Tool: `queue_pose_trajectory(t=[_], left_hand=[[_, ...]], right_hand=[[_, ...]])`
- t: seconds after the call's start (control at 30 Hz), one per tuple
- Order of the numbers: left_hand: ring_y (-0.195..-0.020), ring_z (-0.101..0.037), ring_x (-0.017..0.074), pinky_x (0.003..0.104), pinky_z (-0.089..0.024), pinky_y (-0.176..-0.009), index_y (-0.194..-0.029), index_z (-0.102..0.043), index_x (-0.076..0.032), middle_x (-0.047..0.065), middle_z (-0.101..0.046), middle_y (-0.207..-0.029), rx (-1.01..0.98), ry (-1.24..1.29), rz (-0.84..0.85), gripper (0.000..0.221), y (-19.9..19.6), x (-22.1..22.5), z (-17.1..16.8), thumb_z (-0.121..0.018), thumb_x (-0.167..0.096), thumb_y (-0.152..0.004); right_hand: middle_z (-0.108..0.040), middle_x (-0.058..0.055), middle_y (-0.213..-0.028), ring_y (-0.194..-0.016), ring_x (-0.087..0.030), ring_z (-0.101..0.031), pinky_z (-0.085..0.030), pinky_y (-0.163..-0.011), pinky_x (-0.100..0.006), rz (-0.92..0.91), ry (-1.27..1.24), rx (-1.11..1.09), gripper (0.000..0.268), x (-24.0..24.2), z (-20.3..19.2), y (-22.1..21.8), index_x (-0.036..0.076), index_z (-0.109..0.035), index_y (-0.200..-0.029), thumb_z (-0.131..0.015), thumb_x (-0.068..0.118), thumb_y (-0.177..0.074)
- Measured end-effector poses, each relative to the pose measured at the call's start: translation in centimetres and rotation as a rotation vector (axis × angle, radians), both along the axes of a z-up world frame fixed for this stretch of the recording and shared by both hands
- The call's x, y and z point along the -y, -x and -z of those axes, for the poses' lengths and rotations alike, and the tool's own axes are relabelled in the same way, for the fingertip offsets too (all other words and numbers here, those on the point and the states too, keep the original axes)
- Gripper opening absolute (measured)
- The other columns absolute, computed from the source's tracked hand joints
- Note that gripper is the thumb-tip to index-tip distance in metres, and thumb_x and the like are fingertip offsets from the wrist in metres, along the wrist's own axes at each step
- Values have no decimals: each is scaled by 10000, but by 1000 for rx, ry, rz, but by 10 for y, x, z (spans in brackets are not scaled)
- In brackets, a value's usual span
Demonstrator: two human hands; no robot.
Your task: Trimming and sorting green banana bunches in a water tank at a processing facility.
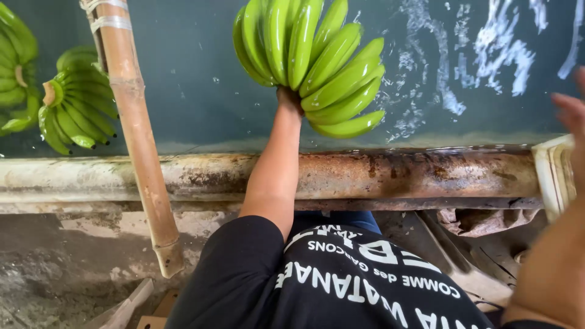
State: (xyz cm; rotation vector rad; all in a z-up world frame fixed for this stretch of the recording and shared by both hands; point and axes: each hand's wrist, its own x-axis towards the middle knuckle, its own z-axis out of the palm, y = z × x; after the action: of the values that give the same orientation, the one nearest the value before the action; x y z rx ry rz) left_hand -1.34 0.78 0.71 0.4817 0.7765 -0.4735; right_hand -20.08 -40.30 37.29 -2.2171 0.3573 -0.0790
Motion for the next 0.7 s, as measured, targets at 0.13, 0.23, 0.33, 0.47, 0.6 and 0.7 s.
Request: queue_pose_trajectory(t=[0.13, 0.23, 0.33, 0.47, 0.6, 0.7], left_hand=[[-1361, -520, 393, 581, -450, -1111, -1493, -457, -69, 201, -496, -1520, 16, -1, -94, 614, 3, 14, -5, -273, -428, -1030], [-1386, -474, 370, 526, -402, -1141, -1492, -445, -59, 181, -449, -1560, -114, -44, -208, 703, 10, 19, -17, -243, -560, -1042], [-1363, -482, 355, 516, -401, -1113, -1488, -446, -63, 153, -469, -1530, -140, -26, -256, 755, 16, 17, -16, -166, -589, -1025], [-1340, -522, 365, 521, -434, -1094, -1476, -473, -43, 175, -508, -1495, -178, -25, -245, 663, 2, 8, -22, -233, -495, -1054], [-1273, -559, 322, 474, -468, -1063, -1448, -495, -52, 137, -551, -1439, 54, 43, -217, 587, -8, 11, -11, -361, -491, -1082], [-1206, -589, 323, 475, -495, -1012, -1407, -532, -53, 140, -598, -1351, 93, 67, -162, 533, -5, 12, -26, -437, -459, -1075]], right_hand=[[-379, -173, -1688, -1476, -344, -508, -480, -1119, -492, 48, -477, -114, 370, -42, 111, -73, 39, -483, -1487, -444, 234, -1175], [-388, -60, -1656, -1451, -275, -443, -475, -1079, -447, 118, -724, -233, 497, -108, 175, -133, 166, -456, -1529, -414, 415, -1101], [-487, -83, -1577, -1423, -223, -462, -412, -1114, -376, 102, -764, -127, 468, -153, 245, -158, 126, -521, -1490, -456, 414, -1128], [-592, -92, -1306, -1219, -200, -509, -400, -1063, -352, 157, -783, 95, 305, -179, 209, -135, 47, -623, -1296, -573, 316, -1161], [-625, -37, -1035, -1001, -176, -564, -458, -922, -358, 139, -938, 183, 203, -200, 135, -65, 55, -643, -999, -699, 241, -1059], [-654, -54, -1088, -1105, -201, -592, -480, -1016, -371, -70, -810, 157, 243, -212, 105, -30, 37, -674, -979, -739, 266, -1030]])
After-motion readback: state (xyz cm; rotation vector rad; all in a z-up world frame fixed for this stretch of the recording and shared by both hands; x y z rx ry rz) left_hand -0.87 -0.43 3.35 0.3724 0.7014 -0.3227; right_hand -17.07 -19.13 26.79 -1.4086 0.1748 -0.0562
